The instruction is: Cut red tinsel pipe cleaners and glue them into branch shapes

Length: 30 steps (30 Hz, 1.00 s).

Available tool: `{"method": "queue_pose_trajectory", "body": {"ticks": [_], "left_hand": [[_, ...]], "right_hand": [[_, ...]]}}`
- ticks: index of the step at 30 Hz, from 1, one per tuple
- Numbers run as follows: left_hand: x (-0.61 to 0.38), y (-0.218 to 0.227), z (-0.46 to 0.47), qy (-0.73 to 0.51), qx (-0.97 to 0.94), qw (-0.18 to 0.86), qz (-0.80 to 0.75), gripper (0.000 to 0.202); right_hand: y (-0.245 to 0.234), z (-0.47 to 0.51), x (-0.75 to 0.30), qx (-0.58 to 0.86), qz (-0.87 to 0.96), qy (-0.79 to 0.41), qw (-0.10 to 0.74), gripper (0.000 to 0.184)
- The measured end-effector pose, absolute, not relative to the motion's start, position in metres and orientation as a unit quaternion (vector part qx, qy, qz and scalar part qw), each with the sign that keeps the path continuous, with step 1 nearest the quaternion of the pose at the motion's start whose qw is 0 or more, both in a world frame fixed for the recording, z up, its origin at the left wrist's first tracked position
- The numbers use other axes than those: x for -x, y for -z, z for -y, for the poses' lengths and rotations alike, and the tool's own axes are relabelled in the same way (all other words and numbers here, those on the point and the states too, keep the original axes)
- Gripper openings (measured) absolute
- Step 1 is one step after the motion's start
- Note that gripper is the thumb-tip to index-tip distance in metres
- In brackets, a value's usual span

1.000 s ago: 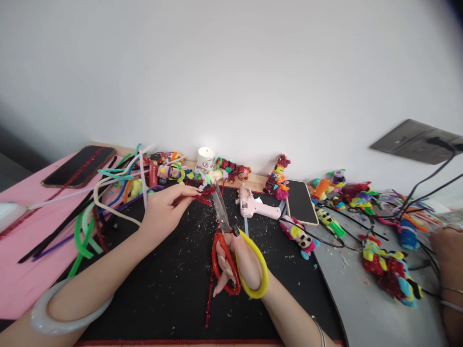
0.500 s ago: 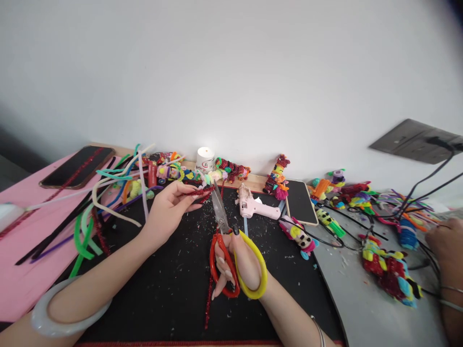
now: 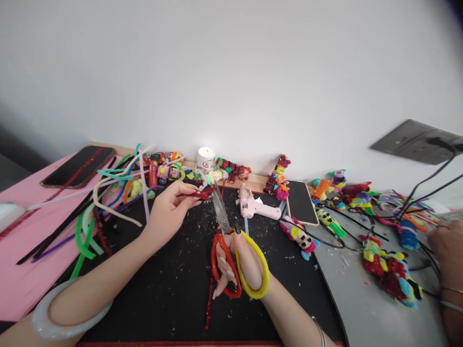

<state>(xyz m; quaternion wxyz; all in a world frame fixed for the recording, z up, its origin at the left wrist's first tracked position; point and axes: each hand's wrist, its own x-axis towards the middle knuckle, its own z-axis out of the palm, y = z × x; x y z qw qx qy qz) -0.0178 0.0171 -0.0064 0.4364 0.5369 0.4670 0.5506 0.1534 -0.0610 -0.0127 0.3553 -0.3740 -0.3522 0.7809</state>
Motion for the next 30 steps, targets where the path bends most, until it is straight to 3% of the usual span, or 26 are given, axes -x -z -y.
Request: {"method": "queue_pose_trajectory", "body": {"ticks": [12,30], "left_hand": [[0.022,0.007,-0.016,-0.53,-0.608,0.341,-0.482,0.005],[0.022,0.006,-0.013,-0.497,-0.638,0.326,-0.49,0.005]], "right_hand": [[0.007,0.06,-0.154,0.349,0.326,-0.808,0.344,0.068],[0.001,0.061,-0.151,0.368,0.334,-0.79,0.359,0.058]]}}
